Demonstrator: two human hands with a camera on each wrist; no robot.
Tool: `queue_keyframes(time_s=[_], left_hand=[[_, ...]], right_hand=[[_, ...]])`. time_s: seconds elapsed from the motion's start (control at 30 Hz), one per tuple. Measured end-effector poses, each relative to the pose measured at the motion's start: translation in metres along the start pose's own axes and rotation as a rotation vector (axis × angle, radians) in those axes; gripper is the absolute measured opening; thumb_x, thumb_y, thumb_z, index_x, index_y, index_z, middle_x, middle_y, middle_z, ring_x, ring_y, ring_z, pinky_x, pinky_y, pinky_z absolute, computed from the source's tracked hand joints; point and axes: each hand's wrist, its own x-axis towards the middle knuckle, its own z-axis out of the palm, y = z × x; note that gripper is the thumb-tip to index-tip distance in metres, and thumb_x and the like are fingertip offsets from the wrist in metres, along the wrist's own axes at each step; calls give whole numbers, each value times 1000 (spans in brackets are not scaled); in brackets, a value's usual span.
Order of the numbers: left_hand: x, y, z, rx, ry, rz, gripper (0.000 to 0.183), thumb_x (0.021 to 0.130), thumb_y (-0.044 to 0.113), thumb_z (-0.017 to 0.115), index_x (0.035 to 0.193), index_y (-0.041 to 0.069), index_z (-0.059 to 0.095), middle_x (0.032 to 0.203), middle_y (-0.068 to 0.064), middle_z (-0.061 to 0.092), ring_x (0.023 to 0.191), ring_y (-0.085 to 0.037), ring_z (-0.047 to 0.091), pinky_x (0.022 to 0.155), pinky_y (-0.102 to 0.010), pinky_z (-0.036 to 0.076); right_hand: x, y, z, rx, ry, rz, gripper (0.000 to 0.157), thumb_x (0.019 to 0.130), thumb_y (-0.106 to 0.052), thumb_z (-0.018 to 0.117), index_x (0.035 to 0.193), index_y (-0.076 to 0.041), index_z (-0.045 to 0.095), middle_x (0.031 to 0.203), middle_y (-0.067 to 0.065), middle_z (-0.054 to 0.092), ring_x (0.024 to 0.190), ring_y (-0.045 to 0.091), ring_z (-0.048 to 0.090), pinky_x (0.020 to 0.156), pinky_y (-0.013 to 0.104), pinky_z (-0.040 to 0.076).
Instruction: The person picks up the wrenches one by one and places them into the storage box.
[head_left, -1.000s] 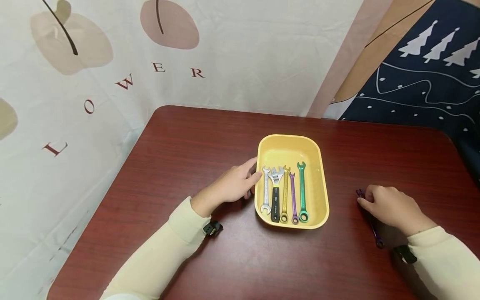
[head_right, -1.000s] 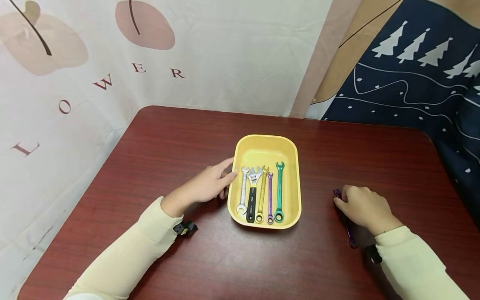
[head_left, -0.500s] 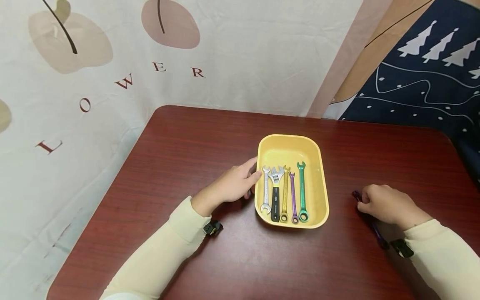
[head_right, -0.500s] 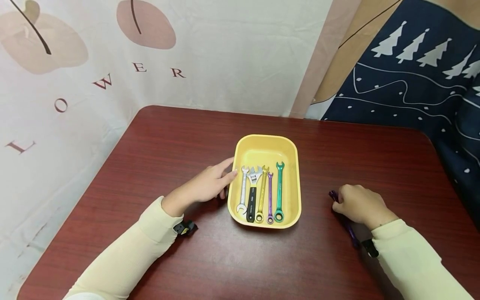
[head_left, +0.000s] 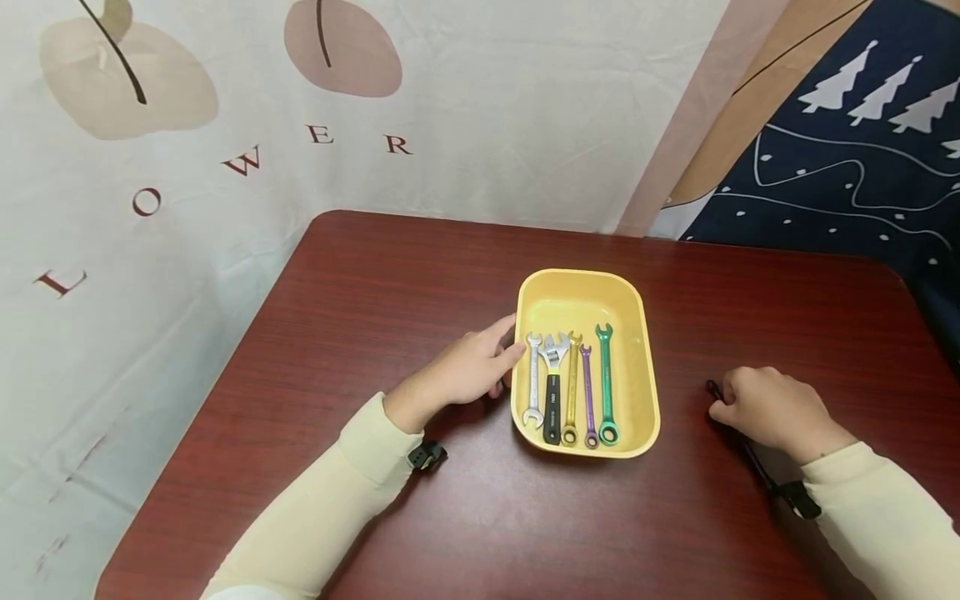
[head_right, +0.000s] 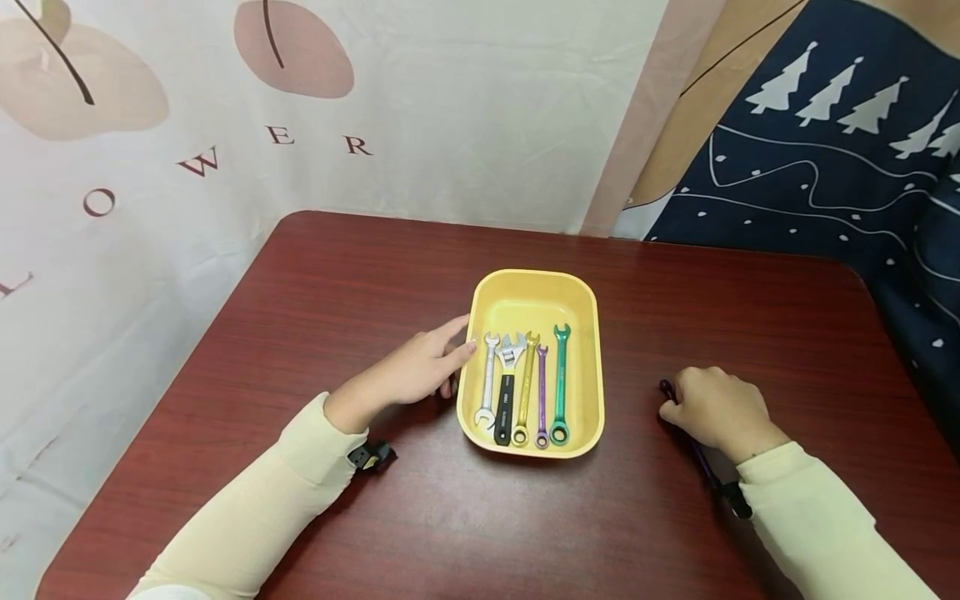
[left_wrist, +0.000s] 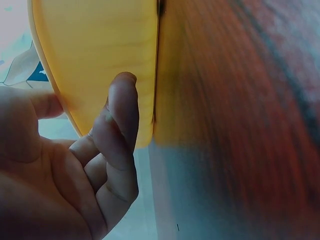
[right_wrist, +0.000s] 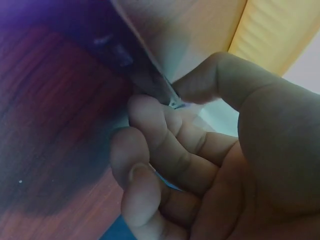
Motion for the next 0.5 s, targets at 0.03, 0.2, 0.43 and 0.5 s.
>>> queue_keyframes(time_s=[0.03,0.2,0.43,0.5], left_hand=[[0,0,0,0,1,-1,57,107,37,44,159,28,25,65,-7,68,56,-20,67,58,-34,52],[1,-1,1,0,3,-2,58,107,37,44,160,28,24,65,-7,68,56,-20,67,58,-34,52],[1,-1,1,1,2,3,57,107,38,44,159,28,25,64,-6,67,55,-20,67,58,-34,52],[1,-1,1,0,2,4,57,106,38,45,159,28,25,64,-6,67,55,-20,67,57,-34,52]], right_hand=[[0,0,0,-2,4,0,42,86,-22,68,54,-19,41,52,-6,35,49,12,36,45,30,27],[1,-2,0,-1,15,-9,40,87,-18,67,57,-17,41,55,-5,34,50,13,36,45,30,27],[4,-3,-1,28,35,-16,35,87,-16,65,61,-16,43,57,-4,35,53,13,38,47,30,27],[5,-4,-2,36,42,-19,33,88,-16,65,62,-16,44,57,-4,36,53,14,38,47,30,28]])
